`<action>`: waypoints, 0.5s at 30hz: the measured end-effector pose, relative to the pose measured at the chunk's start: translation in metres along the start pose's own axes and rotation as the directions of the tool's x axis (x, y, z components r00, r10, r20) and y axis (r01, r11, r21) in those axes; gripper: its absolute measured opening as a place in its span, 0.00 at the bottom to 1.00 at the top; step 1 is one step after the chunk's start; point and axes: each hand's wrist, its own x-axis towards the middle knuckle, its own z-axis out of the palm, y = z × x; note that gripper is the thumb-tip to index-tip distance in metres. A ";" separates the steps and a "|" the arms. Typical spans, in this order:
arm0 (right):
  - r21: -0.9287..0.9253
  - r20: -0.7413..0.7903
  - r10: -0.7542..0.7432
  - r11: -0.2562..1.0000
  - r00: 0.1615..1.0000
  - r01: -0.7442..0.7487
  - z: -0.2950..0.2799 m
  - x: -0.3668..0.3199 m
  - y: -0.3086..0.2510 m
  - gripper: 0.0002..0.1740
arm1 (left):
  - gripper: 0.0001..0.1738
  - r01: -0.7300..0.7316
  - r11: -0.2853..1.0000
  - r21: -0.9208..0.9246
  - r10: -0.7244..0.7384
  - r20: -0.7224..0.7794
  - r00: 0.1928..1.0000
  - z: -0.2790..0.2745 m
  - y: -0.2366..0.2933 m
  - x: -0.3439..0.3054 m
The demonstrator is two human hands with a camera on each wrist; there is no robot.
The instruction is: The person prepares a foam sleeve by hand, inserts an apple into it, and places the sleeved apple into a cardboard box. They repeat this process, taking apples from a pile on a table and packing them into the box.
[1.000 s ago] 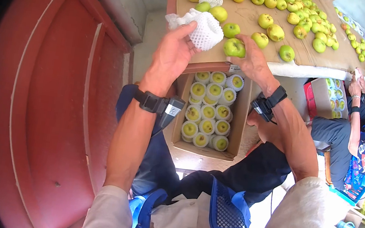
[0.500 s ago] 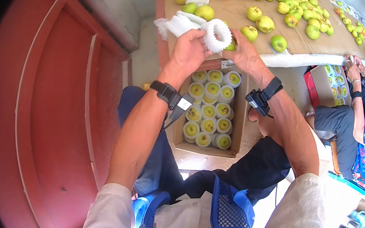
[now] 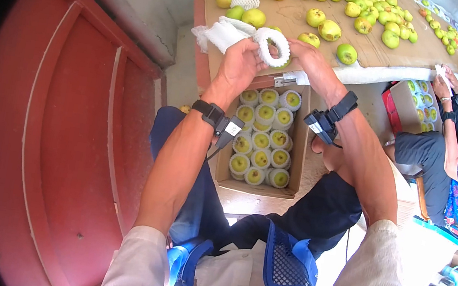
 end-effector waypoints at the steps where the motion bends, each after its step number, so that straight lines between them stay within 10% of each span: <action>1: 0.010 -0.010 0.000 1.000 1.000 0.001 0.003 0.002 -0.002 0.25 | 0.21 -0.007 1.000 0.018 0.006 0.039 0.999 -0.005 -0.001 0.003; 8: 0.391 0.036 0.118 0.912 0.992 -0.123 0.011 0.014 -0.013 0.24 | 0.22 -0.011 0.997 0.082 0.008 0.034 0.999 -0.004 -0.001 0.004; 15: 0.219 0.048 0.034 0.975 0.998 -0.044 -0.005 0.016 -0.007 0.30 | 0.21 -0.009 0.993 0.119 0.004 0.045 0.999 -0.005 0.000 0.004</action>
